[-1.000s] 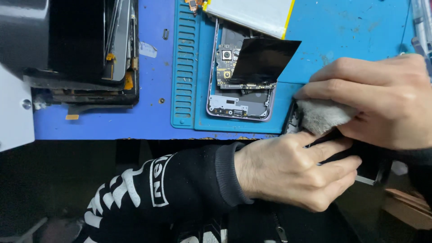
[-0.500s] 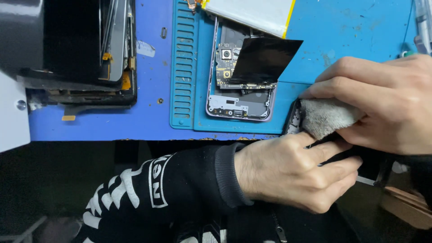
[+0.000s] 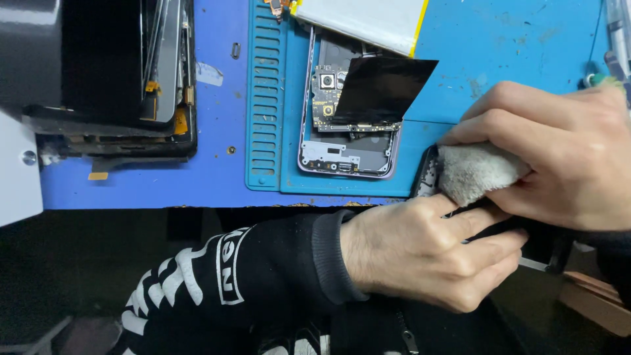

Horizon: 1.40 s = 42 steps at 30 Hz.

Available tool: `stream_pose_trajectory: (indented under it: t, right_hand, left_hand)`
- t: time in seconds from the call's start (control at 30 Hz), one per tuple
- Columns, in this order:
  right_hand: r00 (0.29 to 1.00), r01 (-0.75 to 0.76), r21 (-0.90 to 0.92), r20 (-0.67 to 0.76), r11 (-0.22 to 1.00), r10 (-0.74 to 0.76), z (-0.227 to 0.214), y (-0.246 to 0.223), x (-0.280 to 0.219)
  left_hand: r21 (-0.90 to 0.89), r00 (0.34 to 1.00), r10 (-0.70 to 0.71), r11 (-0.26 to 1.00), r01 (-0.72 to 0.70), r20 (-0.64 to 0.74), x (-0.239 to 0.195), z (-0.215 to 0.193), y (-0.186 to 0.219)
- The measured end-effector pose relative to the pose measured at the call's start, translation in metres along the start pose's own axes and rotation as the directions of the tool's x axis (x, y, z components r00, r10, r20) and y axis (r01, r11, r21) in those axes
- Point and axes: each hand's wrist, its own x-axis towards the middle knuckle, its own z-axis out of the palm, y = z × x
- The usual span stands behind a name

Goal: Clean and prepare a phone chassis for screen re-assembly.

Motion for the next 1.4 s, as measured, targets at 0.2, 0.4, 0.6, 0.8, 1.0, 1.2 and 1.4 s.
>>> stream_pose_trajectory:
  t: [0.2, 0.4, 0.6, 0.8, 1.0, 1.2, 1.4]
  right_hand:
    - [1.0, -0.01, 0.073, -0.002, 0.997, 0.011, 0.005, 0.007, -0.025]
    - [0.995, -0.061, 0.029, -0.071, 0.998, 0.063, 0.003, -0.009, -0.004]
    - [0.999, 0.009, 0.073, -0.04, 0.997, -0.007, 0.001, 0.0, -0.012]
    - [0.997, -0.013, 0.014, -0.074, 1.0, 0.014, -0.001, -0.005, -0.016]
    - [0.998, -0.013, 0.044, -0.065, 0.999, 0.016, 0.002, -0.001, -0.02]
    - [0.986, -0.131, 0.052, 0.112, 0.99, 0.125, 0.0, 0.015, -0.046]
    - [0.996, -0.071, 0.235, -0.037, 0.969, 0.082, 0.007, 0.023, -0.065]
  left_hand:
    - [0.007, 0.998, -0.011, 1.0, 0.011, 0.061, -0.002, -0.003, 0.002]
    - [0.015, 0.999, 0.007, 1.0, -0.006, -0.041, 0.002, 0.0, 0.001]
    - [-0.018, 0.999, 0.002, 1.0, -0.002, 0.05, 0.0, -0.003, 0.0]
    - [0.04, 1.0, 0.013, 0.999, -0.012, -0.028, 0.003, -0.002, 0.001]
    - [0.006, 0.997, 0.03, 1.0, -0.03, 0.072, 0.001, -0.004, 0.002]
    - [0.0, 0.999, 0.027, 1.0, -0.027, 0.027, 0.007, -0.005, 0.0]
    - [0.007, 0.996, 0.061, 0.998, -0.062, 0.071, 0.007, -0.006, 0.001]
